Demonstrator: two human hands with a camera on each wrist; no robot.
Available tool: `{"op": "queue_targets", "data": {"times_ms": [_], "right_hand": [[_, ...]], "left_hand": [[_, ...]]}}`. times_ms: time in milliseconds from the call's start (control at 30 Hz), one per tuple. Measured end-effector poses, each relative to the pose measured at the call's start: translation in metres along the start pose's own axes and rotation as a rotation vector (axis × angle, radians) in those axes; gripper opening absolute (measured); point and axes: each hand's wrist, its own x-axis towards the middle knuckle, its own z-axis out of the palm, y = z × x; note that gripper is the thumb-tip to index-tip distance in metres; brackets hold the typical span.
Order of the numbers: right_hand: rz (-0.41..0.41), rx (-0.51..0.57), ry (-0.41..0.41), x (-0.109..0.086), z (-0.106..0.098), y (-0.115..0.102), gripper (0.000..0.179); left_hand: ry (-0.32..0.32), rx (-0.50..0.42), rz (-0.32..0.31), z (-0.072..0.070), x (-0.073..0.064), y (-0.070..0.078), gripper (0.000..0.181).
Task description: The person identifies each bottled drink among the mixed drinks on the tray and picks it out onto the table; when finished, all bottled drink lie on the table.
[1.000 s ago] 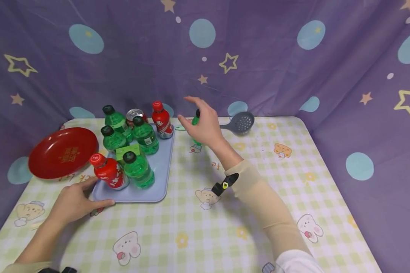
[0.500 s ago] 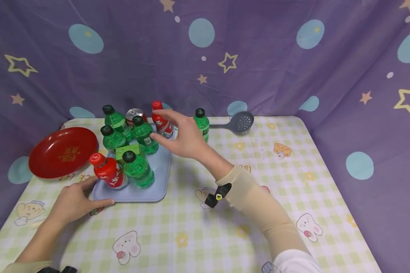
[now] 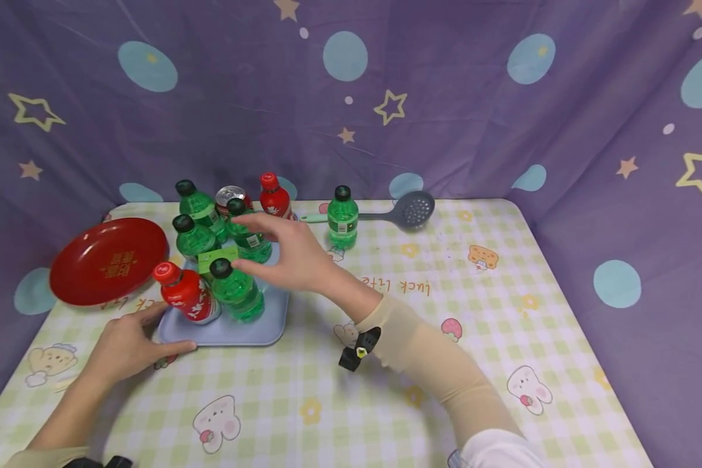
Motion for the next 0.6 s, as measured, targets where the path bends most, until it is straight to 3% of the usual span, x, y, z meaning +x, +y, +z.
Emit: {"op": "queue_targets", "data": {"times_ms": [267, 600], "right_hand": [[0.032, -0.003, -0.062, -0.004, 0.018, 0.001, 0.061], [-0.011, -0.039, -0.087, -0.011, 0.037, 0.008, 0.063]], "left_hand": [[0.007, 0.006, 0.008, 0.000, 0.000, 0.000, 0.120], [0.017, 0.012, 0.013, 0.001, 0.000, -0.001, 0.119]]}}
